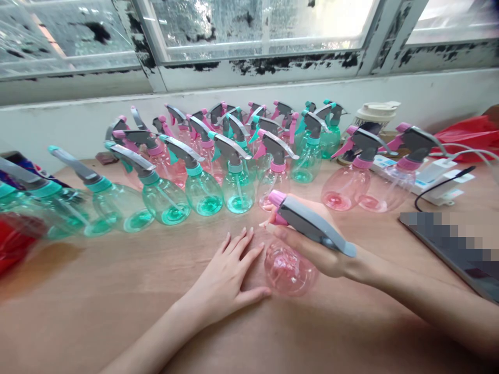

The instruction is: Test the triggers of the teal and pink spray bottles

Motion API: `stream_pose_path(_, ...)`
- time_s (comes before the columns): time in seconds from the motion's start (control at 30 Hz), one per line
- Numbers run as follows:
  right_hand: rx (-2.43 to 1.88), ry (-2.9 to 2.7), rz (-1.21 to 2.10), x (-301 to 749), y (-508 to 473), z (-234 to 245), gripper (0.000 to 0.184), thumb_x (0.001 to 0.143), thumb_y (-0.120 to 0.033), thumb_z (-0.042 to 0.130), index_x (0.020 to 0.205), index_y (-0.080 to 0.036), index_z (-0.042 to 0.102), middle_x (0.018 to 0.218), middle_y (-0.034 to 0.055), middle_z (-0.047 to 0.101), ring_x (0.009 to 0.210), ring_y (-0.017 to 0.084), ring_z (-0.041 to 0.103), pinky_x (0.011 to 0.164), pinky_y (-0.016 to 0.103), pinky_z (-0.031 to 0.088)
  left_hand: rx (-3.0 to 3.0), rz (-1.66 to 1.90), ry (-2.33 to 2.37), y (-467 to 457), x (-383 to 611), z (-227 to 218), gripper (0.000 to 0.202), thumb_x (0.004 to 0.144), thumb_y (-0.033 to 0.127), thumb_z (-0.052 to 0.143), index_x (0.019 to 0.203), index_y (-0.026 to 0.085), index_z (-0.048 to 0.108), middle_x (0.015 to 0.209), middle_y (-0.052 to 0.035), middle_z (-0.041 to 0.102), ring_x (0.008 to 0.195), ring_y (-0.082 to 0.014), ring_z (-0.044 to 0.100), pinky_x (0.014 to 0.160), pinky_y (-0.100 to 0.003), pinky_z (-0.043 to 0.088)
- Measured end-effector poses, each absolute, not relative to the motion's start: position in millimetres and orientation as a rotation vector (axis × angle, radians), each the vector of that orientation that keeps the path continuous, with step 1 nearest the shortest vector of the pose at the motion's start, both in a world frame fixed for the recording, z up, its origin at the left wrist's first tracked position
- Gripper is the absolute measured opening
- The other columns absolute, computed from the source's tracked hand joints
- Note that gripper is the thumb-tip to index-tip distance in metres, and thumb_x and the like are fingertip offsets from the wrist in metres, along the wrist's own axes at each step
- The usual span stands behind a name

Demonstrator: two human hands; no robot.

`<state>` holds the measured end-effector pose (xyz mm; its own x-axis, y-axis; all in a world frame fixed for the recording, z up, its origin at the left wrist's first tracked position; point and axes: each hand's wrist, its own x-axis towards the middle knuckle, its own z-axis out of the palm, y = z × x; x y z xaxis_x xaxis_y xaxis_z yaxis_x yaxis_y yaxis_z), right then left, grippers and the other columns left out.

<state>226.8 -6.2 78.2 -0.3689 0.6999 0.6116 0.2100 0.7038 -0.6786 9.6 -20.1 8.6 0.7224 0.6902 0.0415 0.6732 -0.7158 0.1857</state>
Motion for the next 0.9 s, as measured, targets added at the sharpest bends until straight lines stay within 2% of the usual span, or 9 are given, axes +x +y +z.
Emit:
stream_pose_path(0.13, -0.695, -1.913, 0.563, 226, -6, 76, 0.024, 0.088, -0.018, 0.055, 0.067, -0.02, 0.043, 0.06, -0.0066, 0.042, 0.05, 0.007, 0.041, 0.048, 0.022, 0.037, 2.762, 0.171, 1.107, -20, 10, 8, 0.078, 0.09, 0.068, 0.051, 0.147, 0.016, 0.042, 0.157, -0.0177, 0.03, 0.145, -0.0361, 0.025, 0.117, -0.059, 0.014)
stream_pose_path(0.23, -0.705, -1.932, 0.517, 227, -7, 75, 0.021, 0.088, -0.019, 0.055, 0.069, -0.021, 0.047, 0.059, -0.0059, 0.045, 0.051, 0.008, 0.043, 0.049, 0.023, 0.039, 2.761, 0.145, 1.116, -20, 10, 10, 0.077, 0.09, 0.067, 0.052, 0.147, 0.016, 0.042, 0.157, -0.0173, 0.032, 0.145, -0.0357, 0.024, 0.117, -0.058, 0.014)
stream_pose_path(0.33, -0.701, -1.941, 0.525, 228, -8, 76, 0.019, 0.091, -0.026, 0.054, 0.072, -0.021, 0.053, 0.066, -0.0029, 0.054, 0.058, 0.011, 0.053, 0.059, 0.027, 0.047, 2.756, 0.148, 1.113, -20, 10, 11, 0.076, 0.09, 0.067, 0.053, 0.148, 0.019, 0.041, 0.157, -0.0158, 0.032, 0.146, -0.0351, 0.023, 0.117, -0.058, 0.015)
stream_pose_path(0.47, -0.745, -1.909, 0.622, 229, -7, 77, 0.017, 0.092, -0.036, 0.056, 0.093, -0.021, 0.062, 0.082, 0.0021, 0.065, 0.069, 0.016, 0.064, 0.068, 0.031, 0.053, 2.75, 0.171, 1.109, -21, 10, 10, 0.074, 0.09, 0.065, 0.054, 0.148, 0.02, 0.041, 0.158, -0.0152, 0.03, 0.146, -0.035, 0.023, 0.118, -0.058, 0.014)
stream_pose_path(0.57, -0.71, -1.957, 0.613, 230, -5, 75, 0.024, 0.091, -0.04, 0.058, 0.105, -0.021, 0.064, 0.083, 0.0043, 0.069, 0.07, 0.018, 0.067, 0.074, 0.034, 0.055, 2.736, 0.156, 1.118, -22, 10, 10, 0.074, 0.091, 0.064, 0.054, 0.148, 0.02, 0.039, 0.16, -0.0143, 0.026, 0.147, -0.0345, 0.021, 0.118, -0.058, 0.014)
stream_pose_path(0.67, -0.637, -1.946, 0.594, 232, -5, 70, 0.034, 0.091, -0.044, 0.059, 0.114, -0.02, 0.064, 0.103, 0.0103, 0.073, 0.088, 0.022, 0.07, 0.084, 0.038, 0.055, 2.731, 0.167, 1.123, -22, 10, 9, 0.076, 0.091, 0.066, 0.053, 0.149, 0.02, 0.037, 0.16, -0.0152, 0.023, 0.147, -0.0347, 0.019, 0.117, -0.058, 0.015)
stream_pose_path(0.73, -0.63, -1.93, 0.6, 232, -5, 66, 0.041, 0.09, -0.049, 0.059, 0.117, -0.019, 0.064, 0.108, 0.0113, 0.072, 0.091, 0.023, 0.07, 0.084, 0.038, 0.055, 2.741, 0.171, 1.112, -22, 9, 8, 0.077, 0.091, 0.066, 0.053, 0.15, 0.018, 0.036, 0.16, -0.0166, 0.022, 0.147, -0.0347, 0.019, 0.117, -0.059, 0.015)
stream_pose_path(0.83, -0.71, -1.893, 0.629, 231, -7, 62, 0.047, 0.085, -0.055, 0.063, 0.114, -0.017, 0.067, 0.079, 0.0042, 0.069, 0.065, 0.018, 0.063, 0.066, 0.032, 0.053, 2.754, 0.17, 1.106, -21, 8, 7, 0.078, 0.091, 0.065, 0.053, 0.15, 0.017, 0.036, 0.16, -0.018, 0.021, 0.148, -0.034, 0.017, 0.117, -0.059, 0.015)
stream_pose_path(0.9, -0.767, -1.873, 0.654, 230, -9, 62, 0.047, 0.082, -0.054, 0.067, 0.112, -0.018, 0.068, 0.056, -0.0052, 0.05, 0.049, 0.012, 0.047, 0.051, 0.027, 0.044, 2.751, 0.17, 1.114, -21, 8, 7, 0.078, 0.091, 0.065, 0.053, 0.15, 0.017, 0.036, 0.16, -0.0177, 0.022, 0.148, -0.0335, 0.017, 0.116, -0.059, 0.016)
